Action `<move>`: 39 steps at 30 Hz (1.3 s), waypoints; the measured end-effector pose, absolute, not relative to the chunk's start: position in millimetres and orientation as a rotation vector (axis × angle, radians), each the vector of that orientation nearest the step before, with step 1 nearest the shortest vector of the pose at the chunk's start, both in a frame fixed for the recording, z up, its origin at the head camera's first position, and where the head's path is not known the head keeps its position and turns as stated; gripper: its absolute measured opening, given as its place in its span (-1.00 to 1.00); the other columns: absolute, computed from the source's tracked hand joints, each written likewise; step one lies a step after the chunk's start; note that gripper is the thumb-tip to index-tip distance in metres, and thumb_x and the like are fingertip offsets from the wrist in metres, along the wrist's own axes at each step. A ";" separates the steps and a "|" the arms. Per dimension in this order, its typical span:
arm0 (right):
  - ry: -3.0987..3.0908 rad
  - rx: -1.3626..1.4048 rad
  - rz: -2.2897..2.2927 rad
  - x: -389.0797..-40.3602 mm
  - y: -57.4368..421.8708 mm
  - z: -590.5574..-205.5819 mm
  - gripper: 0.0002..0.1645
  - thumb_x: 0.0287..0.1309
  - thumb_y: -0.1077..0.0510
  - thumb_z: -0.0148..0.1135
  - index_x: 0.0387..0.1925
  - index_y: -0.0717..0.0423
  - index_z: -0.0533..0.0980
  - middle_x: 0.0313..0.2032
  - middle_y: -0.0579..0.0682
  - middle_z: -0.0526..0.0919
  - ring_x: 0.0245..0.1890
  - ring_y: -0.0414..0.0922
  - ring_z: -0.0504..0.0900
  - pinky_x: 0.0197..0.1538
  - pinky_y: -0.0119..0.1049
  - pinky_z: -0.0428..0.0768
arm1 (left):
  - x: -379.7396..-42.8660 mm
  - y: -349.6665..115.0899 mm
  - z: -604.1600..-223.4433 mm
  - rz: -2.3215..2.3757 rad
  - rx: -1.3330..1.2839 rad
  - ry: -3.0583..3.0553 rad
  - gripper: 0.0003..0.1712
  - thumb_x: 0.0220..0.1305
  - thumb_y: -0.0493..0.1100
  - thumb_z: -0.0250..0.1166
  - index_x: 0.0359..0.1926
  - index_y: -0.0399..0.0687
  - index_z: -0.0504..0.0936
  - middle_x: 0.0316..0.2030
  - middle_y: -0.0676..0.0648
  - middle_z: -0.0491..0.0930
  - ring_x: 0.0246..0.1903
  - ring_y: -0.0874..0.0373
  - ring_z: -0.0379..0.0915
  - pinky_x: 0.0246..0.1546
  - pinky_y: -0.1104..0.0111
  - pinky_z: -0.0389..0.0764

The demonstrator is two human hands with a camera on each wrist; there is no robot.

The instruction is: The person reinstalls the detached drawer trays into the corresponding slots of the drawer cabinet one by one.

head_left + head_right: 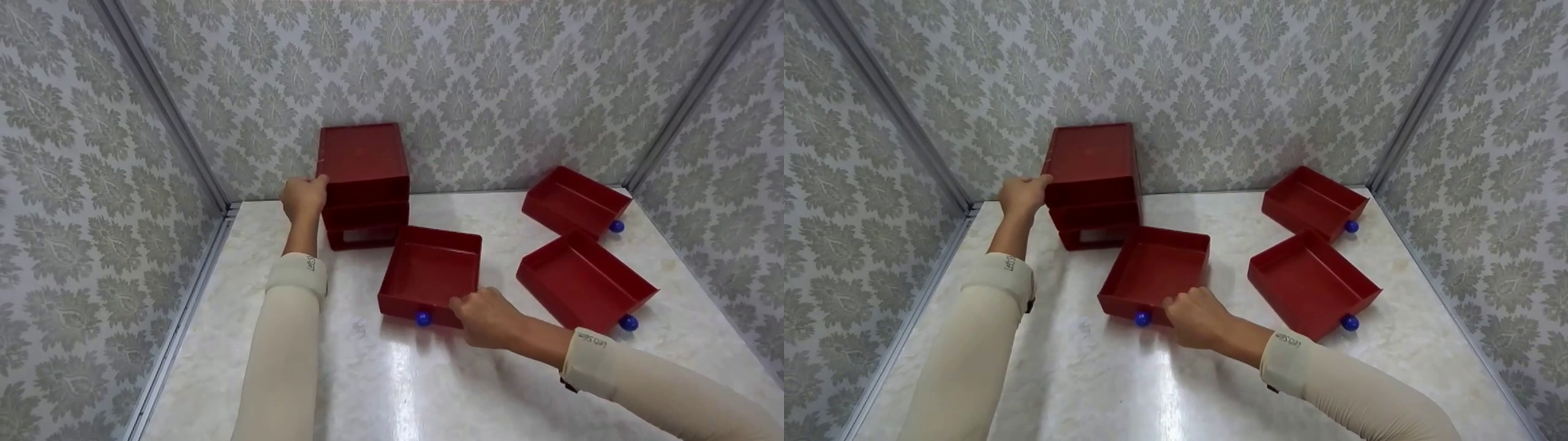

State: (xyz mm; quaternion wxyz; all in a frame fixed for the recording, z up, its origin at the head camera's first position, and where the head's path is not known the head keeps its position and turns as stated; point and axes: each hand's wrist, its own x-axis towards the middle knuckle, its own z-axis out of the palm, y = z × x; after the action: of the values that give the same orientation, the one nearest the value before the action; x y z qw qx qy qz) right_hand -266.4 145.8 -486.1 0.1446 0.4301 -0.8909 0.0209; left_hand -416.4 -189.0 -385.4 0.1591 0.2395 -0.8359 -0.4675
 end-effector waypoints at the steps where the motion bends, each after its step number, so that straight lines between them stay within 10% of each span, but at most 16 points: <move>1: -2.556 1.249 0.060 -263.8 144.1 -486.9 -0.90 -0.07 0.23 0.24 -0.41 0.07 0.58 -0.73 -0.14 0.49 -0.78 -0.32 0.22 -0.58 -0.46 0.37 | -416.4 -189.2 -385.5 -1.334 0.684 -2.392 -0.63 0.17 0.09 0.17 -0.28 -0.09 0.70 -0.25 -0.10 0.66 -0.25 0.05 0.49 -0.17 0.17 0.48; 15: -2.421 1.354 0.086 -251.7 117.3 -499.0 -0.81 -0.33 0.32 0.12 -0.63 -0.02 0.34 -0.83 -0.20 0.17 -0.79 -0.30 -0.02 -0.70 -0.39 0.05 | -418.2 -190.0 -386.8 -1.334 0.702 -2.398 -0.57 0.19 0.09 0.17 -0.71 0.04 0.30 -0.74 0.10 0.23 -0.58 0.13 0.17 -0.53 0.28 0.24; 39: -2.313 1.369 0.126 -270.9 67.3 -521.3 -0.74 -0.39 0.37 0.05 -0.64 -0.04 0.26 -0.78 -0.25 0.04 -0.72 -0.31 -0.08 -0.67 -0.42 -0.01 | -413.2 -190.7 -387.2 -1.335 0.636 -2.405 -0.62 0.22 0.12 0.13 -0.35 -0.06 0.69 -0.36 -0.05 0.63 -0.32 0.09 0.42 -0.23 0.20 0.44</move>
State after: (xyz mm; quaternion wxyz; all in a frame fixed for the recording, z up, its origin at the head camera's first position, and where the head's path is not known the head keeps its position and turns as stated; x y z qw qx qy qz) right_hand -270.9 67.3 -521.3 0.2235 0.4960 -0.8378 0.0455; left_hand -413.2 -190.7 -387.2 0.1585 0.2223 -0.8411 -0.4669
